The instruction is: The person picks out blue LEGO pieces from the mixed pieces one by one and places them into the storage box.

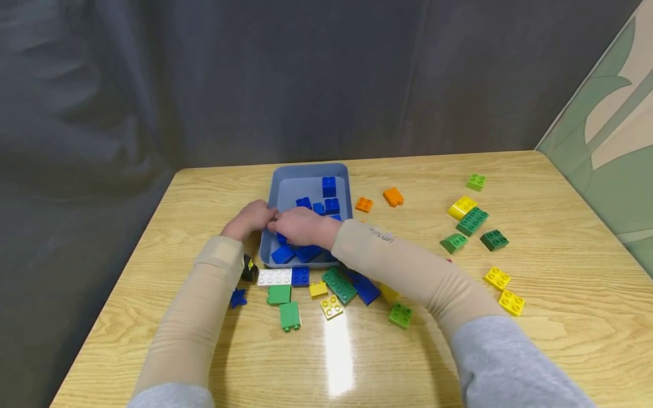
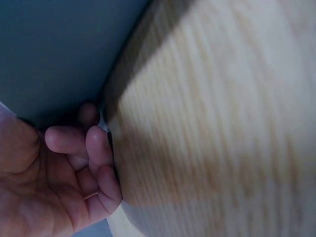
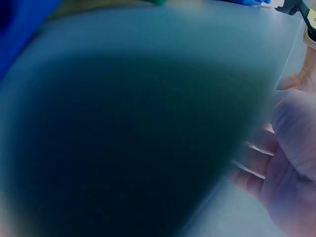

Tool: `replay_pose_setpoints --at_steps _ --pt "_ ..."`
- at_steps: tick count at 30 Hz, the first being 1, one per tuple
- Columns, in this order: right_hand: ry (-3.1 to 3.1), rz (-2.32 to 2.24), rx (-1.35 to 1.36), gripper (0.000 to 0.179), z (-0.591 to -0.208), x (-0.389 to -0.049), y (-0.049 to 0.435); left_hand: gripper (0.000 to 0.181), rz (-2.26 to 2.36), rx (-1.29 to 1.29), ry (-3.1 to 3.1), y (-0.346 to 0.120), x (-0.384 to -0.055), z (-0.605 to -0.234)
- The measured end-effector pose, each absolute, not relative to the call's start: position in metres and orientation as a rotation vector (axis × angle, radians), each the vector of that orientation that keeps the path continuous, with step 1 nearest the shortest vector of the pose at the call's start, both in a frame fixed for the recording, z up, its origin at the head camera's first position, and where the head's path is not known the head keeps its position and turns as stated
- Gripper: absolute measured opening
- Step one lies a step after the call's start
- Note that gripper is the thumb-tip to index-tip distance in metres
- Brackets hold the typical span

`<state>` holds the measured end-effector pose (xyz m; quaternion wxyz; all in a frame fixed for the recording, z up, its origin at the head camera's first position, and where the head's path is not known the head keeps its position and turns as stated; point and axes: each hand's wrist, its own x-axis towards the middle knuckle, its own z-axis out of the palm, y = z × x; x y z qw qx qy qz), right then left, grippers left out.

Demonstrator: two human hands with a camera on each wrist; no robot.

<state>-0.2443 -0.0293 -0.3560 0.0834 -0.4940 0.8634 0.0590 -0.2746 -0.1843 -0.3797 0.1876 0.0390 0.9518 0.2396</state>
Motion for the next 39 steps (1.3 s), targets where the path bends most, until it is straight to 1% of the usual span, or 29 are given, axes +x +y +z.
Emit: replay_pose_setpoints --at_steps 2,6,14,19,27,35,39 --pt "2.576 0.184 -1.482 0.029 -0.358 -0.245 -0.030 0.037 0.676 0.099 2.673 -0.185 -0.274 -0.380" --pt "2.568 0.173 -1.476 0.029 -0.360 -0.245 -0.033 0.038 0.658 0.112 2.679 -0.186 -0.274 -0.380" --pt "2.593 0.173 -1.445 0.035 -0.356 -0.245 -0.029 0.035 0.654 0.115 2.688 -0.188 -0.273 -0.379" --pt "2.621 0.181 -1.437 0.040 -0.345 -0.244 -0.017 0.034 0.645 0.105 2.714 -0.187 -0.273 -0.379" --pt "2.687 0.033 -1.449 0.040 -0.325 -0.243 0.025 0.035 0.688 0.047 2.699 -0.186 -0.273 -0.378" --pt "2.811 -0.227 -1.370 0.037 -0.302 -0.245 0.080 0.038 0.698 -0.008 2.669 -0.185 -0.271 -0.374" --pt "2.863 -0.327 -1.312 0.038 -0.293 -0.240 0.105 0.037 0.706 -0.014 2.659 -0.185 -0.270 -0.375"
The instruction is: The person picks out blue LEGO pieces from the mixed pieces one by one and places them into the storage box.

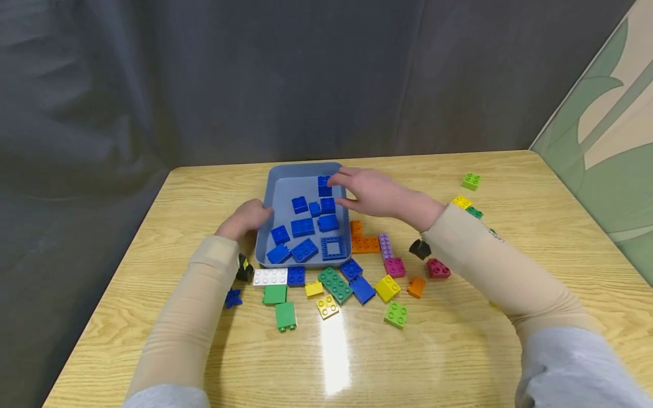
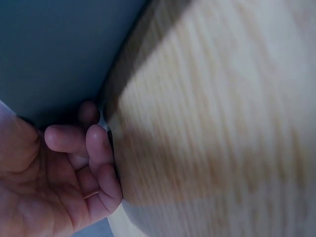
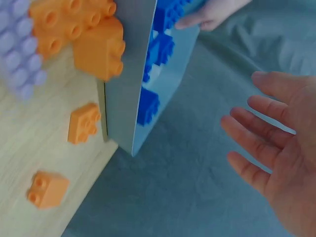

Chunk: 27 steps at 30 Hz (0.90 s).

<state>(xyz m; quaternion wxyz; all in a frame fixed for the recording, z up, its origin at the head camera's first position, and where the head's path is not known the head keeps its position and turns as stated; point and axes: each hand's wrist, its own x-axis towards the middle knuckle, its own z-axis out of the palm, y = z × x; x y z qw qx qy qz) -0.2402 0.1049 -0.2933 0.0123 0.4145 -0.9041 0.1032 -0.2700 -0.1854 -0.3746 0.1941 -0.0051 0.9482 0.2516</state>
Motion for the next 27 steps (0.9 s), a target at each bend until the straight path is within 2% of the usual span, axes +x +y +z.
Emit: replay_pose_setpoints --at_steps 10,27 --pt "-2.810 0.295 1.241 0.040 -0.294 -0.205 0.137 0.037 0.751 -0.019 2.642 -0.187 -0.268 -0.378" --pt "-2.832 0.159 1.322 0.049 -0.348 -0.144 0.147 0.036 0.761 -0.038 2.623 -0.187 -0.269 -0.377"
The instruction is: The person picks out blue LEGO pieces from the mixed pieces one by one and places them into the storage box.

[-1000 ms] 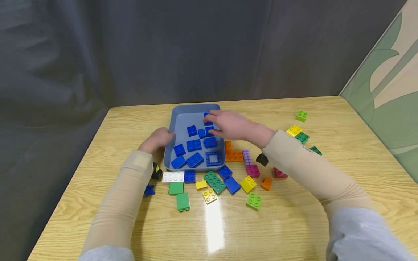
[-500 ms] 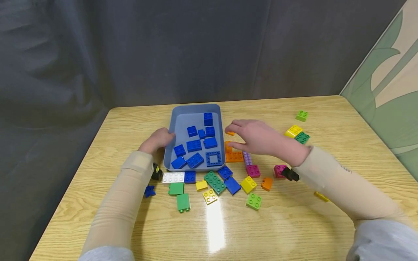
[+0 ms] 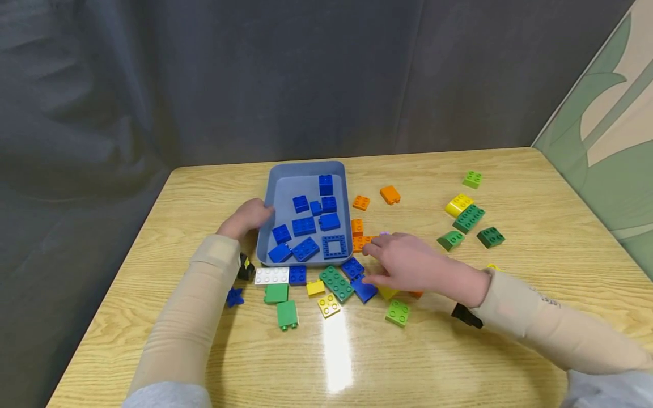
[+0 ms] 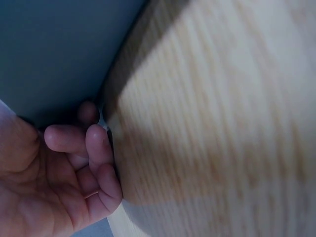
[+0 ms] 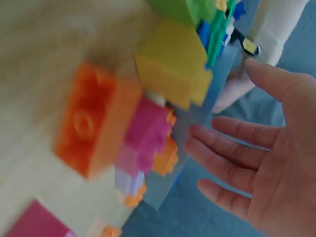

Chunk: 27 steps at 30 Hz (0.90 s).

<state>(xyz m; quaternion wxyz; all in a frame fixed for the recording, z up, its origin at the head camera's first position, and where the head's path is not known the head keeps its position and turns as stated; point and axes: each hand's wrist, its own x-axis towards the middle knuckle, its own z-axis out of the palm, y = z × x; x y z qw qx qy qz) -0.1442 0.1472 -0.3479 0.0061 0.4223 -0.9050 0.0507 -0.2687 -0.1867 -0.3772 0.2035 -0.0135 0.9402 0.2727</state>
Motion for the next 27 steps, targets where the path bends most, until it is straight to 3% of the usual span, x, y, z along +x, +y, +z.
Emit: replay_pose_setpoints --at_steps 9,18,27 --pt "-2.802 0.139 1.368 0.045 -0.368 -0.133 0.140 0.037 0.764 -0.044 2.615 -0.187 -0.269 -0.377" --pt "-2.801 0.088 1.272 0.056 -0.377 -0.127 0.132 0.037 0.774 -0.043 2.620 -0.186 -0.268 -0.376" --pt "-2.897 0.126 1.234 0.048 -0.376 -0.128 0.130 0.037 0.737 -0.029 2.633 -0.186 -0.269 -0.376"
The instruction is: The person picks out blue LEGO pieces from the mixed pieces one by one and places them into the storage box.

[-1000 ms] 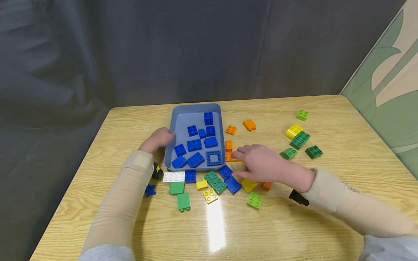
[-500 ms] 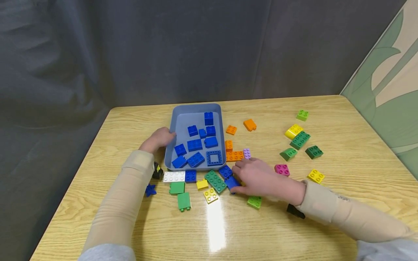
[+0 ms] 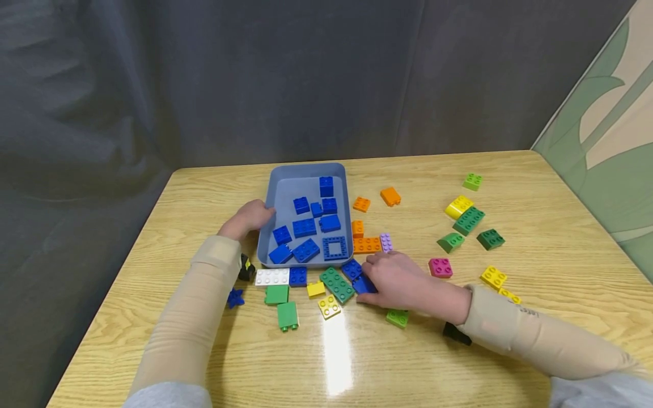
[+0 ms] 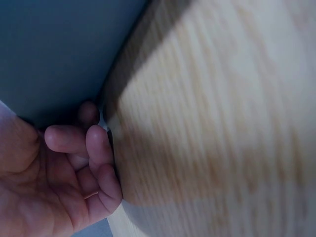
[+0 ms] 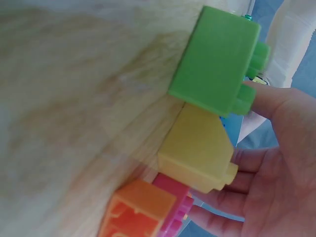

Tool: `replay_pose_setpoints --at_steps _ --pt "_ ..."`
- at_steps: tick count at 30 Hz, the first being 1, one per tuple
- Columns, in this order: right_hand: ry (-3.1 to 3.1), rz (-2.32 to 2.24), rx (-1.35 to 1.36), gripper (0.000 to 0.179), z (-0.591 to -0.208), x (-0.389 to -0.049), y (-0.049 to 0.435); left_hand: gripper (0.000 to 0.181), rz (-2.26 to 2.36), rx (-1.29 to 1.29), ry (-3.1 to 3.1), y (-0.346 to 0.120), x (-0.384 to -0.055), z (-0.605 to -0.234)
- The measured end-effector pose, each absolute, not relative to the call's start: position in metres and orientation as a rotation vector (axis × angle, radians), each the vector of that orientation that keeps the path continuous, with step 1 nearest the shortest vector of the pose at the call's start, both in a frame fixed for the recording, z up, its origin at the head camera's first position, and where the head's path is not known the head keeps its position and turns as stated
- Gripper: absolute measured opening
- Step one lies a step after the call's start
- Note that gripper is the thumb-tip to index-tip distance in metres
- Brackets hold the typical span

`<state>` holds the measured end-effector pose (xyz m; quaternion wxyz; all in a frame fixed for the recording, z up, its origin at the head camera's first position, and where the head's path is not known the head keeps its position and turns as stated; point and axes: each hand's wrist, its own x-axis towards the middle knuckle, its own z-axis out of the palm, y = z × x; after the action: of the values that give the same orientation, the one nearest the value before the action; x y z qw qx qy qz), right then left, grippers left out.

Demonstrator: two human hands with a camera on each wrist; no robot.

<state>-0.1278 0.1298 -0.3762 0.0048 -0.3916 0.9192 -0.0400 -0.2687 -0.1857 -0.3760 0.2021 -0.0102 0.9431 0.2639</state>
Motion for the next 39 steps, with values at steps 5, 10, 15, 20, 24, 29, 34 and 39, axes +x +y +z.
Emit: replay_pose_setpoints --at_steps 5,10,15,20,24,29,34,39 --pt "2.850 -0.115 -1.175 0.044 -0.374 -0.128 0.129 0.038 0.742 -0.031 2.635 -0.186 -0.268 -0.376" --pt "2.835 -0.109 -1.160 0.041 -0.373 -0.127 0.130 0.036 0.738 -0.027 2.641 -0.186 -0.269 -0.378" --pt "2.829 -0.112 -1.176 0.039 -0.373 -0.127 0.131 0.035 0.717 -0.018 2.655 -0.186 -0.270 -0.380" --pt "2.810 -0.113 -1.166 0.039 -0.370 -0.128 0.134 0.035 0.723 -0.022 2.660 -0.187 -0.270 -0.381" --pt "2.781 -0.123 -1.125 0.037 -0.367 -0.129 0.136 0.035 0.744 -0.029 2.651 -0.187 -0.270 -0.381" --pt "2.752 -0.180 -1.067 0.033 -0.363 -0.129 0.138 0.035 0.754 -0.031 2.651 -0.186 -0.269 -0.380" --pt "2.740 -0.250 -1.042 0.030 -0.358 -0.129 0.140 0.035 0.745 -0.018 2.660 -0.186 -0.269 -0.380" --pt "2.760 -0.254 -1.070 0.033 -0.349 -0.133 0.144 0.036 0.716 -0.015 2.665 -0.186 -0.269 -0.380"
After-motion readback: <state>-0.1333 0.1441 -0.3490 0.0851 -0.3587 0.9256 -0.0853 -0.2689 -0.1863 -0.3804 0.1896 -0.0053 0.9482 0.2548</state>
